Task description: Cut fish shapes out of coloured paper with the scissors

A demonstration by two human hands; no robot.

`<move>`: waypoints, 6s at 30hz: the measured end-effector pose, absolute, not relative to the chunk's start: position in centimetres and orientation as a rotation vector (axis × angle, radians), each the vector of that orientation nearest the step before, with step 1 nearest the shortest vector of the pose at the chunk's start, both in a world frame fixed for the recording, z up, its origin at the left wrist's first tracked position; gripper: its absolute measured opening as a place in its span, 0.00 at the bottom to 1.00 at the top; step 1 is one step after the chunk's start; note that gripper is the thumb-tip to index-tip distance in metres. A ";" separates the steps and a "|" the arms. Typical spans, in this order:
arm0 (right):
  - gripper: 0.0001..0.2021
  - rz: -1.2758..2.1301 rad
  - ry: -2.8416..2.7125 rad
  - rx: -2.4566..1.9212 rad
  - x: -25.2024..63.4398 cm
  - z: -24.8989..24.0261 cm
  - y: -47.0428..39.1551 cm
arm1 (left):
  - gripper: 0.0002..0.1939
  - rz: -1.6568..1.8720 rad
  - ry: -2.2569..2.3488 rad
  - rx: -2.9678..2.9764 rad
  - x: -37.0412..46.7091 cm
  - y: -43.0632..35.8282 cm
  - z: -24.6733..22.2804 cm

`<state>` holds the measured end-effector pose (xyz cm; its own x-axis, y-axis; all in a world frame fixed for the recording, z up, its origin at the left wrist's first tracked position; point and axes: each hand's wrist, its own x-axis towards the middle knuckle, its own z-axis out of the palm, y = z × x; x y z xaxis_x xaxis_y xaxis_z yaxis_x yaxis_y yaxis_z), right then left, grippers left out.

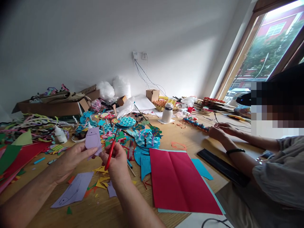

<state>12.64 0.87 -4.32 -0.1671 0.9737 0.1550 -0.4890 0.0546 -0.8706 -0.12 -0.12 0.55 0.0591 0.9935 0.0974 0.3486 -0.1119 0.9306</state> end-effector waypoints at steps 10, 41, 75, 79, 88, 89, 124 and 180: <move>0.14 1.421 -1.220 -0.698 13.3 -3.4 -0.8 | 0.07 1.325 1.260 1.307 -0.2 -0.7 -0.1; 0.13 1.350 -1.436 -0.956 13.6 -4.1 -6.1 | 0.04 1.322 0.958 1.105 1.5 -3.2 1.2; 0.22 1.340 -1.447 -0.953 14.1 -5.3 -6.0 | 0.05 1.290 0.988 1.133 1.6 -3.2 1.2; 0.22 1.366 -1.434 -0.929 14.1 -5.5 -6.0 | 0.05 1.285 0.972 1.137 1.8 -3.2 1.1; 0.20 1.372 -1.440 -0.935 14.3 -5.6 -6.0 | 0.05 1.253 0.962 1.157 1.6 -3.1 1.1; 0.20 1.369 -1.443 -0.940 14.4 -5.6 -6.0 | 0.05 1.245 0.959 1.162 1.6 -3.1 1.1; 0.14 1.330 -1.541 -0.981 15.3 -5.0 -6.5 | 0.09 1.011 1.024 1.410 -0.1 -2.8 1.4; 0.17 1.188 -1.671 -1.090 16.2 -5.6 -6.8 | 0.09 0.870 1.048 1.562 -0.9 -2.5 1.4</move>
